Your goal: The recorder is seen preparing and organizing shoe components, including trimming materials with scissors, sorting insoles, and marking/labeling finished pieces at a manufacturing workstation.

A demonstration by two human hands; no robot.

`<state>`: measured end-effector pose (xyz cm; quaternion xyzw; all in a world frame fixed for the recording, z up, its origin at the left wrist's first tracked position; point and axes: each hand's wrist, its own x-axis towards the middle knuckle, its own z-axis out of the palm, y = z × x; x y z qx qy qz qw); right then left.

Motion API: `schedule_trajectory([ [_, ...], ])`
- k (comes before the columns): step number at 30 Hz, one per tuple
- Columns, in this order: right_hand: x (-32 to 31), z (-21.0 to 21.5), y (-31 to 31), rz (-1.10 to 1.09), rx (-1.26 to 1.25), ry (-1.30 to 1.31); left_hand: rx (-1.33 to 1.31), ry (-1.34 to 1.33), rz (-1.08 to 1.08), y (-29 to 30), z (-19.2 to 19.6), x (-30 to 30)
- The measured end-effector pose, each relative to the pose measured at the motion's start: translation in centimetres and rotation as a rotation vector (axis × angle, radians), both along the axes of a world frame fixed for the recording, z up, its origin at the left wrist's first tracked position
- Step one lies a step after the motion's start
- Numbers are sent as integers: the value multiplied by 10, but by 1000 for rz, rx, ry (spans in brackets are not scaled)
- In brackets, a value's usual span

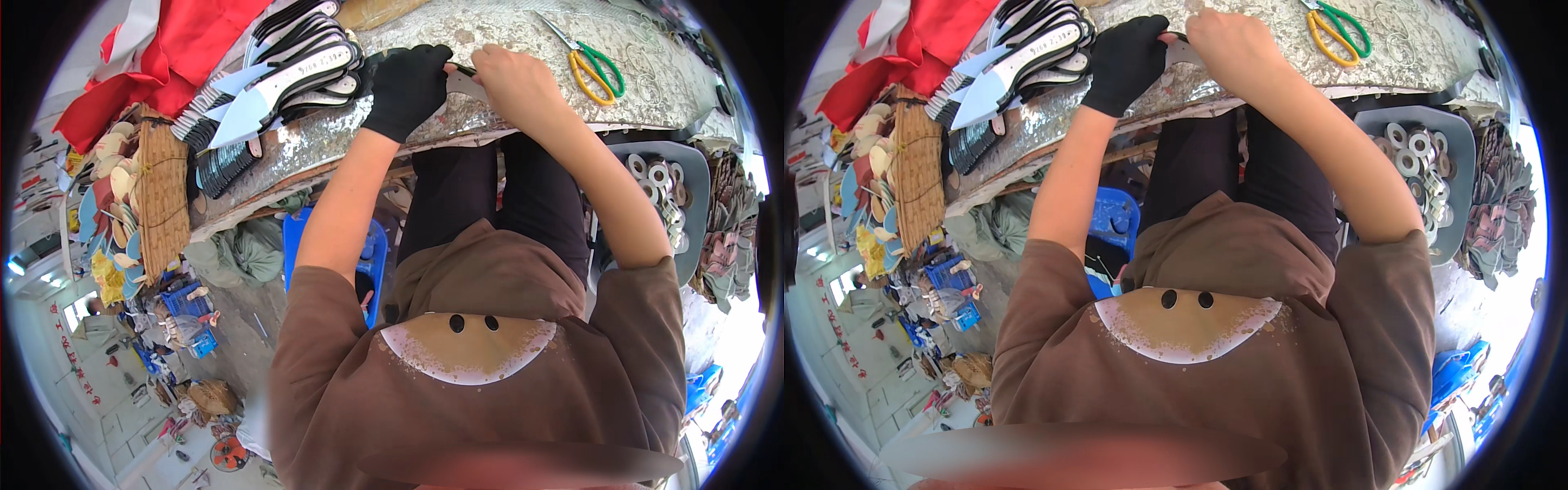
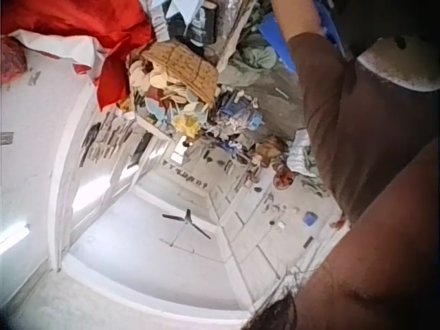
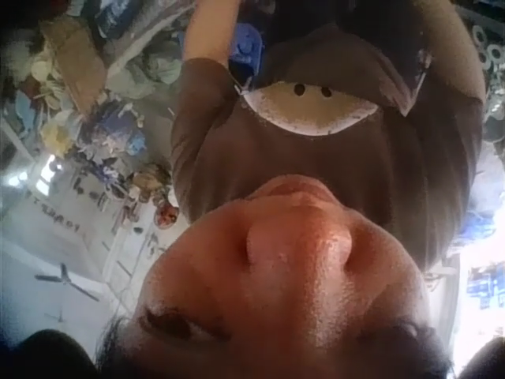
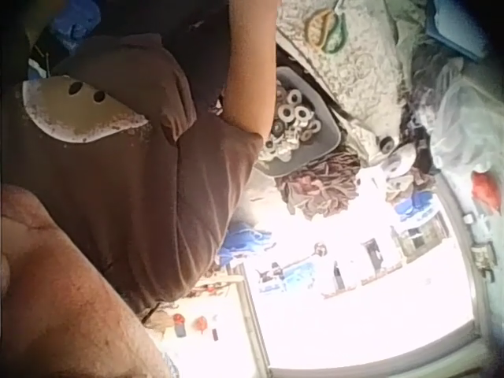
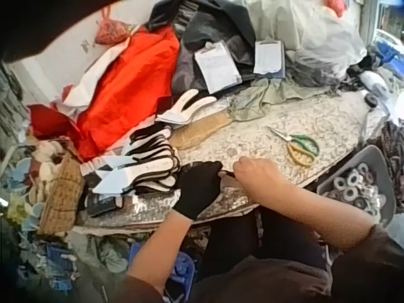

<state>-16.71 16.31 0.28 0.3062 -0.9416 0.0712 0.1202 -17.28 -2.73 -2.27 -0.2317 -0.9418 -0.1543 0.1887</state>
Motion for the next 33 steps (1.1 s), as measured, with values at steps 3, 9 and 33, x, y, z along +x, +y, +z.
schedule_trajectory([
  [3,2,-1,16,23,45,9,-100,-97,-8,9,14,0],
  [9,1,1,29,91,46,1,54,-269,-313,19,14,-6],
  [33,56,19,117,98,-946,-828,-54,-406,-428,41,86,75],
])
